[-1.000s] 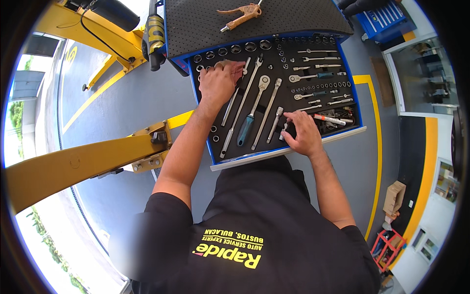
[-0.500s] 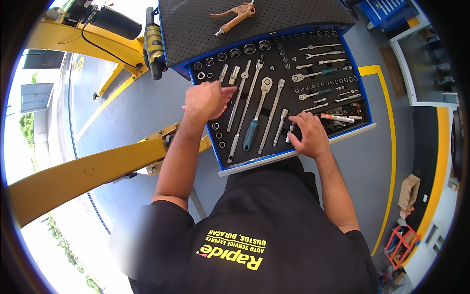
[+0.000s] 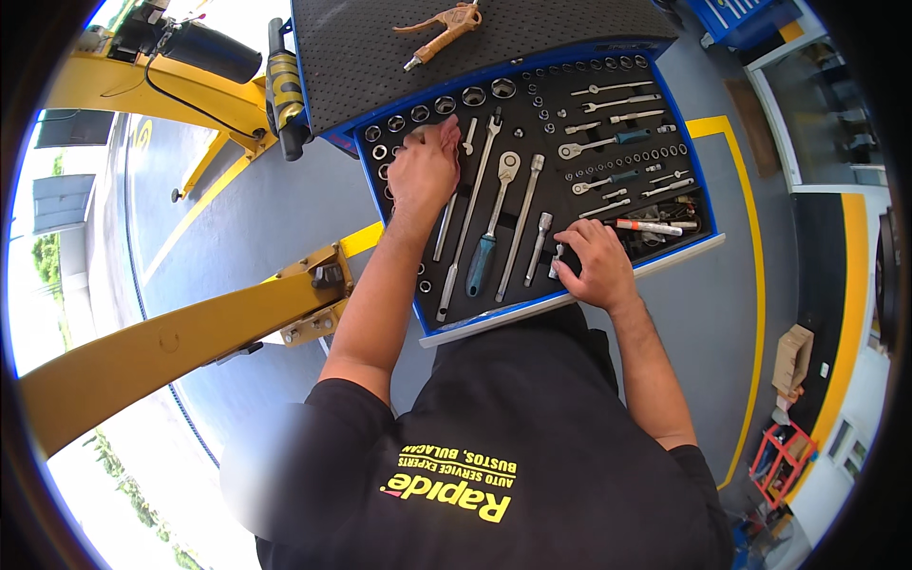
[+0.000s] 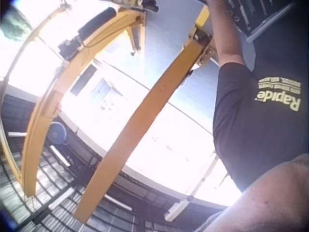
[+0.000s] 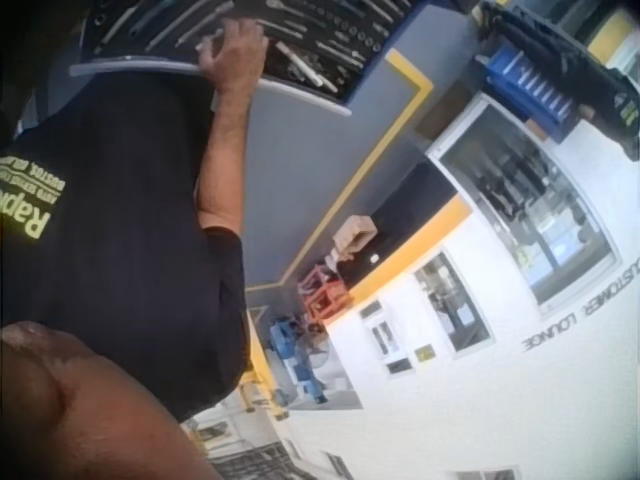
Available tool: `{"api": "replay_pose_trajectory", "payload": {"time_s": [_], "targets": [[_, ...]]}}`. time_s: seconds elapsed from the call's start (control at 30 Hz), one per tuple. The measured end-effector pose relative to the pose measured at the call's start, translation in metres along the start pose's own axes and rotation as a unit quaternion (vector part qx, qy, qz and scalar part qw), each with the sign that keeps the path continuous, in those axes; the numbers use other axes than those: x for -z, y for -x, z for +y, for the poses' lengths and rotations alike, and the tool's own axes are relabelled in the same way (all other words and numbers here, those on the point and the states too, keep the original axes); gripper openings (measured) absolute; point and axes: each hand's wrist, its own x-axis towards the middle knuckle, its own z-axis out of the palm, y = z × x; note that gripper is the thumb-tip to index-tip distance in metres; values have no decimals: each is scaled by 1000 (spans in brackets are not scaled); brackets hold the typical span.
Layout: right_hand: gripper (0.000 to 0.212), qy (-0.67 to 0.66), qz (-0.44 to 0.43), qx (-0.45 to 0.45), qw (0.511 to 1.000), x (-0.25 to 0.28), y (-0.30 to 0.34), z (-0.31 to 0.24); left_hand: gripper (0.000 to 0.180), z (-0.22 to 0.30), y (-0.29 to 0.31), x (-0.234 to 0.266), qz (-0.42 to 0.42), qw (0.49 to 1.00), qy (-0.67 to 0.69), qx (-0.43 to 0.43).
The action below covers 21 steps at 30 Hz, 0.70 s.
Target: The person opens a tool chest drawer, wipes several hand tools with a cloth, and places them back into the drawer. The person then wipes the top surface of the tool chest and returns a grease gun to its position.
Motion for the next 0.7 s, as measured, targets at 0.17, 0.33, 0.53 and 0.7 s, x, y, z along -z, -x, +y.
{"api": "replay_pose_trajectory", "payload": {"time_s": [0.17,0.33,0.53,0.7], "targets": [[34,12,-10,-12,1000,-3,4,1,29,15,-12,2,22,999,37,-5],[32,8,-15,-24,1000,-4,2,1,33,-11,14,68,-229,973,-7,-17],[43,-179,110,-117,971,-10,-9,-4,44,-25,66,88,-340,660,667,63],[49,-770,-5,-290,568,-24,-67,-24,47,2,106,44,-337,271,896,97]]}}
